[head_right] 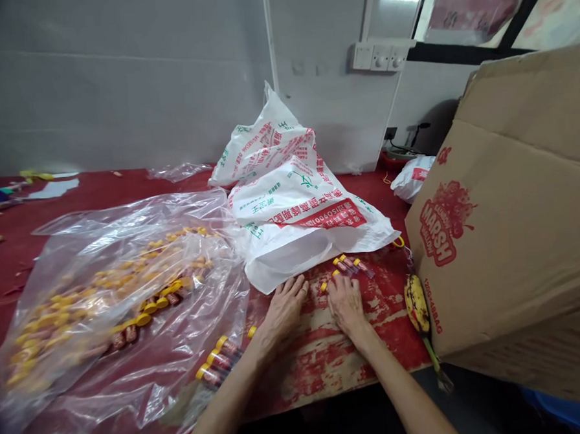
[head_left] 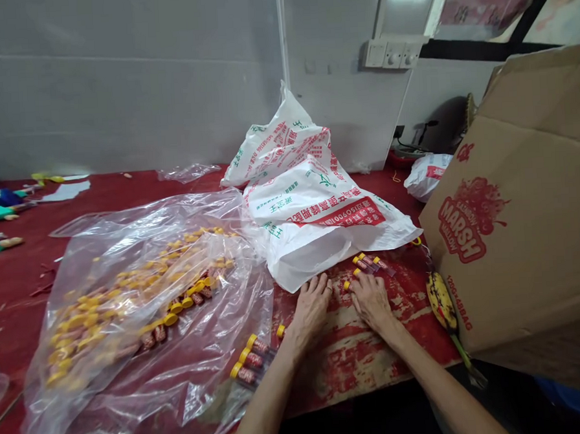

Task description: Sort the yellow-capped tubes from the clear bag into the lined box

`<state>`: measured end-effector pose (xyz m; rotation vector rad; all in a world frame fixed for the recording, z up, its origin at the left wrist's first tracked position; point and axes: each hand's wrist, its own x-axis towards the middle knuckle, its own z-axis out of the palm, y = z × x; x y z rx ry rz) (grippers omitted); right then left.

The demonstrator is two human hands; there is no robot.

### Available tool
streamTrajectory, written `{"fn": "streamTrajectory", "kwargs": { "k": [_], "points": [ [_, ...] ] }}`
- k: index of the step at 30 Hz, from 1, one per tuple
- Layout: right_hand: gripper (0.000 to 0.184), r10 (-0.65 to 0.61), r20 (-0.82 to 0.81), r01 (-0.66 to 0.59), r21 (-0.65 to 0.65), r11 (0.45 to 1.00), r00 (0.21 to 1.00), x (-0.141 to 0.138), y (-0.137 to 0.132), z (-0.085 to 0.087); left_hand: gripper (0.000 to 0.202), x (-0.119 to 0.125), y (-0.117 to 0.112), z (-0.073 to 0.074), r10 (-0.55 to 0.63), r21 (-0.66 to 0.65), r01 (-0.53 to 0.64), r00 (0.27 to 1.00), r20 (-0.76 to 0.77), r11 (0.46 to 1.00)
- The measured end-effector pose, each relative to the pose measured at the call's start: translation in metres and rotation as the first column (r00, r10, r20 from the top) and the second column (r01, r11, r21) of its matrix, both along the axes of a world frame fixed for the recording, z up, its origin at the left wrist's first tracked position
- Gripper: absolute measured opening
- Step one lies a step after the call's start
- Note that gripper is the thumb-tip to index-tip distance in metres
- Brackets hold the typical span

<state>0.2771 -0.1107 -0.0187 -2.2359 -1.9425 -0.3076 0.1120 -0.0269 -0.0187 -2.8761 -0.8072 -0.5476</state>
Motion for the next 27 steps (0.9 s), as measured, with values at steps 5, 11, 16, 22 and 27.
{"fn": "streamTrajectory", "kwargs": {
  "k": [5,11,16,22,27],
  "points": [
    [0.022,0.077,-0.212,-0.118,-0.192,0.974,0.974,0.005,-0.041,0.023,0.017,-0.006,0.000,0.001,0.031,-0.023,-0.031,0.999,-0.036,0.999],
    [0.026,-0.056,-0.016,0.041,-0.485,0.874,0.998,0.007,-0.051,0.044,0.014,-0.051,-0.036,0.005,-0.021,-0.133,0.023,1.000,0.020,0.991],
    [0.026,-0.058,-0.033,0.032,-0.522,0.852,0.998,-0.005,-0.040,0.031,0.021,-0.071,-0.048,-0.003,-0.005,-0.117,0.019,0.993,0.120,0.993],
    [0.027,-0.090,-0.041,0.059,-0.485,0.873,0.995,0.012,-0.039,0.032,0.022,-0.069,-0.050,-0.010,0.065,-0.093,-0.047,0.977,0.201,0.995],
    [0.029,-0.079,-0.135,0.030,-0.331,0.943,0.988,-0.014,-0.036,0.023,0.026,-0.062,-0.058,-0.004,0.083,-0.040,-0.075,0.952,0.295,0.996]
  ]
}}
